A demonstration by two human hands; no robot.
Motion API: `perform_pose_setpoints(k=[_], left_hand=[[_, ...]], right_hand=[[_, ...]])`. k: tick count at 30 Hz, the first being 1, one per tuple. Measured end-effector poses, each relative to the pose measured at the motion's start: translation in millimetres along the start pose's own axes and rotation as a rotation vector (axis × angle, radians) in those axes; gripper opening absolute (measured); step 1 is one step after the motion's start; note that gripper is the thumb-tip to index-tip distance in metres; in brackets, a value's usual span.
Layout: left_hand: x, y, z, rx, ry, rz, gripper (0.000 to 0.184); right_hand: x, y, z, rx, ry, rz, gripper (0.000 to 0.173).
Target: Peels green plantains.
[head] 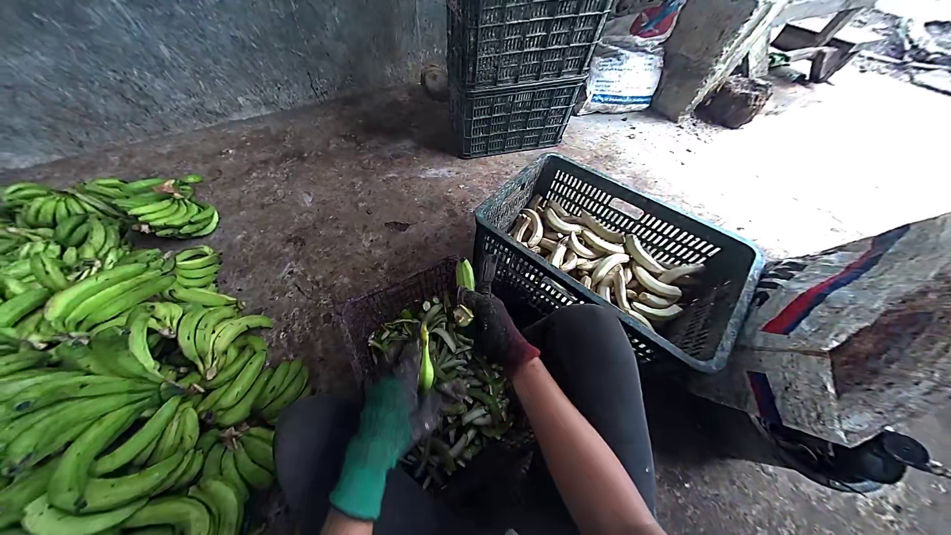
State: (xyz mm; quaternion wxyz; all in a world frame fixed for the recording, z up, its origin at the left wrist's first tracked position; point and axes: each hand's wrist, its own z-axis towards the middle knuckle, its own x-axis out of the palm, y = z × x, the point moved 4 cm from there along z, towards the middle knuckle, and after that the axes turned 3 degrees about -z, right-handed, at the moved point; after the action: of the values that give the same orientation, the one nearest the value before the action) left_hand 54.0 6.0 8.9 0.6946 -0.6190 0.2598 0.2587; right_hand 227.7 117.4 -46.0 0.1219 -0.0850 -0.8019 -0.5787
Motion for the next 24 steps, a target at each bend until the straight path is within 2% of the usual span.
perform_pose_setpoints(k=[1, 2, 4, 5, 6, 8, 10, 11, 13, 16, 19, 20, 22, 23, 24], left_hand=[[-4, 5, 13, -0.1, 0.068, -0.116, 0.094], [-8, 10, 24, -0.19, 0.06, -0.276, 0.089], [-7, 21, 39, -0.288, -0.017, -0.655, 0.063], [0, 26, 44, -0.299, 0.001, -0.843, 0.05], [12, 33, 48, -0.312, 0.035, -1.015, 0.043], [37, 50, 48, -0.39, 0.037, -1.203, 0.048], [37, 57, 48, -0.399, -0.111, -1.205, 0.049], [28, 57, 49, -0.384, -0.208, -1.203, 0.05], [7, 59, 51, -0.377, -0.415, -1.23, 0.054], [-7, 74, 54, -0.35, -0.663, -1.233, 0.054], [-9, 78, 50, -0.305, -0.775, -1.148, 0.056], [-11, 75, 49, -0.311, -0.799, -1.116, 0.056], [-13, 71, 47, -0.323, -0.811, -1.04, 0.058], [-12, 70, 46, -0.317, -0.796, -1.012, 0.058], [-9, 70, 45, -0.312, -0.777, -1.009, 0.059]], right_hand=[[4, -3, -3, 0.022, 0.111, 0.064, 0.023], [8, -2, -6, 0.032, 0.226, 0.13, 0.022], [20, -2, -14, 0.032, 0.47, 0.171, 0.02], [26, -5, -17, 0.054, 0.489, 0.107, 0.021], [29, -9, -16, 0.082, 0.413, -0.015, 0.02], [25, -16, -14, 0.085, 0.164, -0.261, 0.037], [14, -21, -9, 0.054, 0.041, -0.337, 0.044], [11, -20, -7, 0.019, 0.049, -0.312, 0.044], [15, -18, -10, -0.034, 0.085, -0.198, 0.04], [27, -14, -17, -0.027, 0.239, -0.032, 0.036], [41, -26, -29, 0.002, 0.485, -0.011, 0.039], [46, -30, -32, 0.01, 0.555, -0.027, 0.046], [56, -37, -40, 0.041, 0.696, -0.011, 0.061], [59, -40, -42, 0.064, 0.755, 0.012, 0.063], [63, -43, -44, 0.085, 0.783, 0.026, 0.059]])
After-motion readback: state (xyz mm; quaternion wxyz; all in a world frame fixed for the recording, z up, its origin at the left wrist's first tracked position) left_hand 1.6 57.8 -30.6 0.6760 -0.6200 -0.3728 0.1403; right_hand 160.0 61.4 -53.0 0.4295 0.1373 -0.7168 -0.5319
